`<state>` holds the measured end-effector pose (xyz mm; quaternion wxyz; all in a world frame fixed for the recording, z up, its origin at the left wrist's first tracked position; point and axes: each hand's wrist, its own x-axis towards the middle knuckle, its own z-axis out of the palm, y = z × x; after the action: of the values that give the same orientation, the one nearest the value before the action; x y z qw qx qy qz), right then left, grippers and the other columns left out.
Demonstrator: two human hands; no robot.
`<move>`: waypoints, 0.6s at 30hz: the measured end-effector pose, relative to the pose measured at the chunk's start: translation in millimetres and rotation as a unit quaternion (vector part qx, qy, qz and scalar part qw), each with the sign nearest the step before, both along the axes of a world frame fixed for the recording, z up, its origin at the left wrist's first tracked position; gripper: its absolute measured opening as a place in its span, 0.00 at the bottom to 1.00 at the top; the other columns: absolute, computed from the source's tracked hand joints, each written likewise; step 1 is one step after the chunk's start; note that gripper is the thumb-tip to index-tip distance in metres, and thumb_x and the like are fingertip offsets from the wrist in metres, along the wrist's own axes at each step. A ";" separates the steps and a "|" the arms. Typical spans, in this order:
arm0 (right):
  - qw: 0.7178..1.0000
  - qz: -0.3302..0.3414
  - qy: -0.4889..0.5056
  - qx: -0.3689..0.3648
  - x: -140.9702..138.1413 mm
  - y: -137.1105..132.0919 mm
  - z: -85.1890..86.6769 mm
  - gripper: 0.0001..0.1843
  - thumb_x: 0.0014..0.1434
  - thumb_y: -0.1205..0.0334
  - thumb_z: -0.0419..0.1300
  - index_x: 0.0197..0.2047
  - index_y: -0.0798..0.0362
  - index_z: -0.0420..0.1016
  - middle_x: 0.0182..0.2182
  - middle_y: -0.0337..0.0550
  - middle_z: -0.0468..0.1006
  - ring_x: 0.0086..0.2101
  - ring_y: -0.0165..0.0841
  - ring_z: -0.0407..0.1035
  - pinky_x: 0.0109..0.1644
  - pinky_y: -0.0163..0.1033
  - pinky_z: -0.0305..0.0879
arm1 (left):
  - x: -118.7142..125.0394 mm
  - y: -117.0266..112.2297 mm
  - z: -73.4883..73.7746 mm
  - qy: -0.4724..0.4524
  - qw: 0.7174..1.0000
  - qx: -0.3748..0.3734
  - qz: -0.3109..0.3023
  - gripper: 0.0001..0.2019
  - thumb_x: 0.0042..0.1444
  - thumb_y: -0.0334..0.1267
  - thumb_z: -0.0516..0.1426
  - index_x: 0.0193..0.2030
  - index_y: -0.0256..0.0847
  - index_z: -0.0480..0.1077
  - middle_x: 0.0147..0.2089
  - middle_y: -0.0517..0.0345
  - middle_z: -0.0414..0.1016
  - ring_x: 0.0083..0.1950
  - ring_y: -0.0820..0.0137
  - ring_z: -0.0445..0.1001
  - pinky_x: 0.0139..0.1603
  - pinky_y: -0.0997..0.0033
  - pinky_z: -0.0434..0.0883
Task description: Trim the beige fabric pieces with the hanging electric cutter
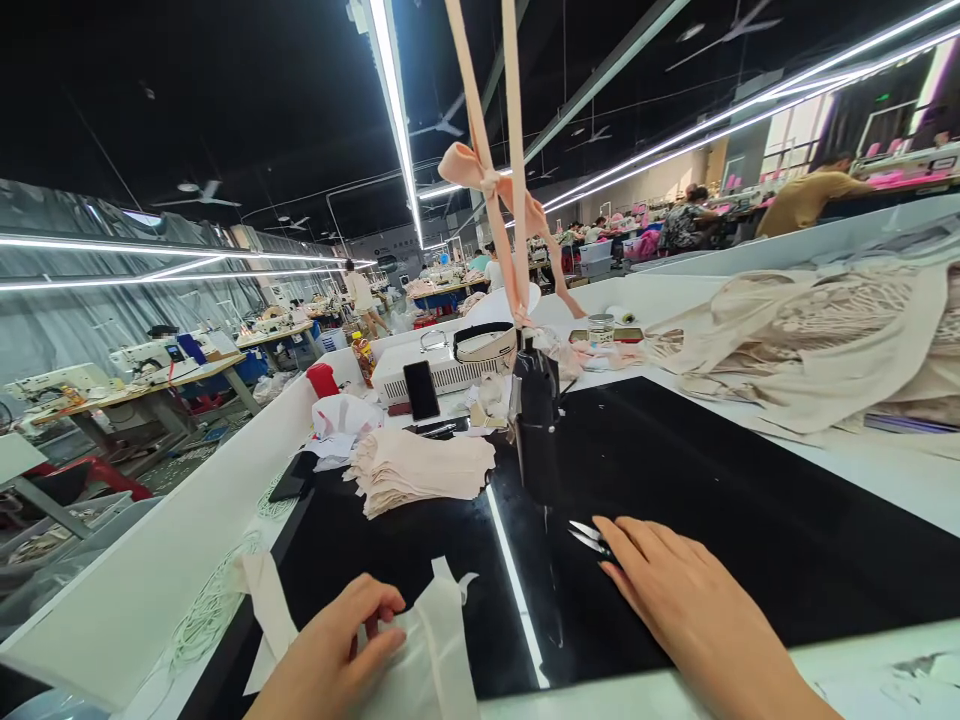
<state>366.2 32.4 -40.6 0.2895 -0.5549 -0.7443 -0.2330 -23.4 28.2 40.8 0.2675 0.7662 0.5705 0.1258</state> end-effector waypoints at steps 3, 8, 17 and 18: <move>0.992 0.062 0.078 -0.074 -9.8 -11.1 7.4 0.25 0.75 0.48 0.51 0.53 0.52 0.85 0.46 0.54 0.88 0.44 0.50 0.82 0.50 0.52 0.73 | 12.6 9.1 -5.6 -0.014 1.000 0.015 -0.016 0.08 0.65 0.43 0.56 0.46 0.46 0.75 0.49 0.57 0.73 0.45 0.65 0.72 0.48 0.68 0.67; 0.901 0.156 0.276 -0.297 -52.8 -32.4 30.3 0.14 0.71 0.52 0.59 0.45 0.42 0.88 0.40 0.46 0.87 0.40 0.42 0.80 0.45 0.42 0.72 | 25.0 17.1 -5.9 -0.078 0.997 -0.002 -0.020 0.08 0.62 0.43 0.55 0.34 0.43 0.71 0.42 0.57 0.72 0.45 0.63 0.71 0.49 0.66 0.65; 0.689 0.272 0.446 -0.502 -121.7 -27.3 37.0 0.28 0.61 0.36 0.64 0.40 0.54 0.86 0.30 0.41 0.76 0.30 0.33 0.66 0.32 0.34 0.57 | 26.7 10.1 18.1 -0.241 0.958 -0.152 -0.034 0.29 0.61 0.68 0.57 0.34 0.40 0.70 0.32 0.63 0.64 0.35 0.70 0.59 0.36 0.70 0.57; 0.645 0.293 0.476 -0.521 -126.2 -26.5 38.3 0.31 0.58 0.32 0.66 0.39 0.56 0.86 0.28 0.39 0.74 0.29 0.32 0.64 0.31 0.33 0.55 | 26.7 9.6 18.3 -0.251 0.955 -0.158 -0.031 0.30 0.61 0.69 0.58 0.34 0.40 0.70 0.31 0.63 0.63 0.34 0.71 0.58 0.36 0.71 0.56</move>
<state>240.0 5.9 -2.3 0.3201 -0.4019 -0.6260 0.5866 3.3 37.8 59.1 0.5231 0.6755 0.4735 0.2141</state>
